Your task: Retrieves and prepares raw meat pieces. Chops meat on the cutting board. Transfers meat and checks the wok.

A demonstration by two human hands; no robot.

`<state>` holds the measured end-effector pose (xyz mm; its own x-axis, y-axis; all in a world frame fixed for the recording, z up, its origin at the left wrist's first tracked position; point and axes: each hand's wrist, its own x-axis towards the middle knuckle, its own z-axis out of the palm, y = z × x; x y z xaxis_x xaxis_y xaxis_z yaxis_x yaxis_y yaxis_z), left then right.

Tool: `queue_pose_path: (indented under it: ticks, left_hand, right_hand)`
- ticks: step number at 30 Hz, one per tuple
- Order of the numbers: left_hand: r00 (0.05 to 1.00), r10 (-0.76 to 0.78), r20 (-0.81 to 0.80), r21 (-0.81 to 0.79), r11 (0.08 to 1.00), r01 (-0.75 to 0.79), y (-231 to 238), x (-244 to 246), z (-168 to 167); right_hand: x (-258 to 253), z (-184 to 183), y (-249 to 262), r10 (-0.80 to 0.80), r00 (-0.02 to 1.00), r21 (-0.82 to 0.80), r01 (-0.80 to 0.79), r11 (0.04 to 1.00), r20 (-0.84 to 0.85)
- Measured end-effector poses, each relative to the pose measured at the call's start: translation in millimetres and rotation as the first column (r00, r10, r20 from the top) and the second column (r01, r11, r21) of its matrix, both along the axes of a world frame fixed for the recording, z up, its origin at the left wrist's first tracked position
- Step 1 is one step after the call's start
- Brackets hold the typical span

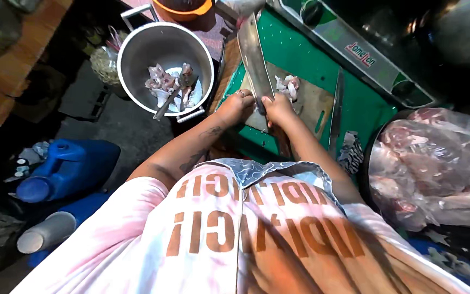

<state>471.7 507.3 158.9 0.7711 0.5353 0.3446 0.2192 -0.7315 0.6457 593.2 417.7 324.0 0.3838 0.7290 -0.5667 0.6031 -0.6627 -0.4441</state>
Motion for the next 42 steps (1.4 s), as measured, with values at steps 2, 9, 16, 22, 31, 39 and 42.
queue_pose_path:
  ticks: [2,9,16,22,31,39,42]
  left_hand:
    - [0.995,0.094,-0.020,-0.117,0.988,-0.096,1,0,5]
    - [0.979,0.165,0.117,-0.039,0.986,-0.161,-13,19,11]
    - [0.998,-0.060,-0.030,0.209,0.976,0.065,-16,-5,-16]
    - [0.994,-0.040,0.106,0.173,0.985,0.022,-20,-9,-19]
    - [0.997,-0.007,0.083,0.093,0.996,-0.001,-17,-5,-13]
    - [0.995,0.100,-0.015,-0.017,0.995,-0.100,-12,4,-4]
    - [0.995,0.082,-0.063,-0.029,0.996,-0.084,-8,6,0]
  right_hand:
    - [48,-84,-14,-0.087,0.995,0.152,0.095,0.984,-0.054]
    - [66,-79,-43,-0.283,0.955,0.126,0.293,0.948,-0.089]
    - [43,-70,-44,-0.221,0.968,0.243,0.245,0.939,-0.120]
    - [27,-51,-46,-0.080,0.997,0.545,0.069,0.835,-0.004]
    - [13,-90,-17,0.020,0.994,0.005,-0.020,1.000,0.109]
    - [11,-82,10,0.058,0.991,-0.045,-0.053,0.998,0.122]
    - [11,-77,36,0.051,0.995,-0.035,-0.048,0.998,0.080]
